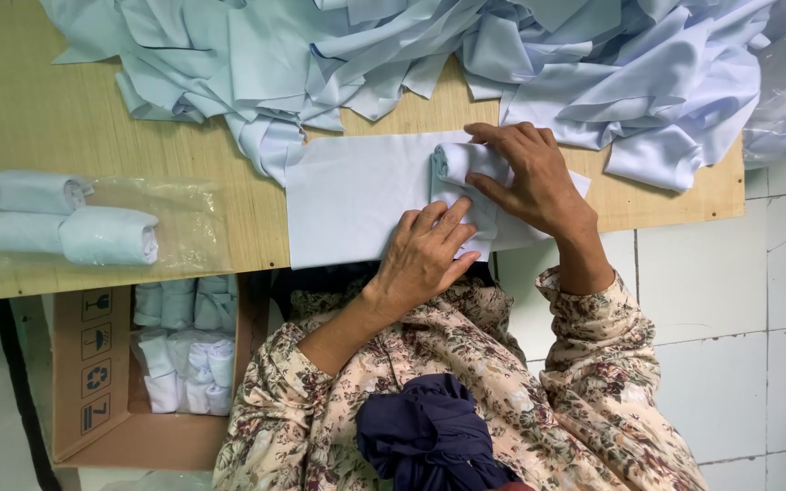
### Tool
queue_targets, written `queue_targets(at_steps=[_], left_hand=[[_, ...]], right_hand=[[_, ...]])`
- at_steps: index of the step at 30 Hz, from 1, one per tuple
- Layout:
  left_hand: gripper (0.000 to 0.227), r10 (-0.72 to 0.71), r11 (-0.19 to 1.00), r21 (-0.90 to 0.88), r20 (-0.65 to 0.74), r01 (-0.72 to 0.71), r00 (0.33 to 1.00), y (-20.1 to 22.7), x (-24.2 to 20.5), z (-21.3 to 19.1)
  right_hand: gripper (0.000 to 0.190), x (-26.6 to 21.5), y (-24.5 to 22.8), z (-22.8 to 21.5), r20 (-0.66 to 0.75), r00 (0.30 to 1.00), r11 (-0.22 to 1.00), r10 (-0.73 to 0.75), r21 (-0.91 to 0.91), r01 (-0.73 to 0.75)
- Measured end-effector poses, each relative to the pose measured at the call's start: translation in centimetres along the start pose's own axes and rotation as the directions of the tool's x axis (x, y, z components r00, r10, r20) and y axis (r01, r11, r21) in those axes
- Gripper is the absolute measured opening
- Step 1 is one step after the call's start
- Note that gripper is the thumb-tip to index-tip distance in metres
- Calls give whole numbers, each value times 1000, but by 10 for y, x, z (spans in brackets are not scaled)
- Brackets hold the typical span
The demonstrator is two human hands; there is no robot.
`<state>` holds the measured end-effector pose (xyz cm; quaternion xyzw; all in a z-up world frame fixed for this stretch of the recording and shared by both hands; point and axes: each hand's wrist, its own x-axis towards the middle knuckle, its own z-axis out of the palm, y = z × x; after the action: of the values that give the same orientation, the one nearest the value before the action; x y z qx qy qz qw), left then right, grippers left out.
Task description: Folding white fabric strips, rolling them into compact shapes, and placing them into individual plastic bags for packing.
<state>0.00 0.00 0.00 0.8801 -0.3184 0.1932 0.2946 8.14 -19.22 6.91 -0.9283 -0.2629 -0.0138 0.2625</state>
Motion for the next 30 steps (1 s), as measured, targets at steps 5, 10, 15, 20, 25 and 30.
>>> queue_targets(at_steps=[5, 10, 15, 20, 25, 30], left_hand=[[31, 0, 1000, 11, 6, 0, 1000, 1, -2, -1], [33, -1, 999, 33, 19, 0, 1000, 1, -3, -6], [34, 9, 998, 69, 9, -9, 1000, 3, -11, -2], [39, 13, 996, 91, 12, -14, 1000, 14, -16, 0], [41, 36, 992, 123, 28, -39, 999, 21, -17, -4], [41, 36, 993, 116, 17, -38, 999, 21, -24, 1]], right_hand=[[46, -1, 6, 6, 38, 999, 999, -34, -38, 36], [42, -2, 4, 20, -42, 996, 996, -84, -46, 82], [41, -13, 9, 37, -179, 950, 966, -255, -79, 244], [38, -26, 7, 44, -216, 929, 953, -302, -87, 290], [40, -31, -4, 37, -233, 921, 950, -311, -64, 305], [49, -40, -6, 30, -184, 939, 955, -292, -10, 295]])
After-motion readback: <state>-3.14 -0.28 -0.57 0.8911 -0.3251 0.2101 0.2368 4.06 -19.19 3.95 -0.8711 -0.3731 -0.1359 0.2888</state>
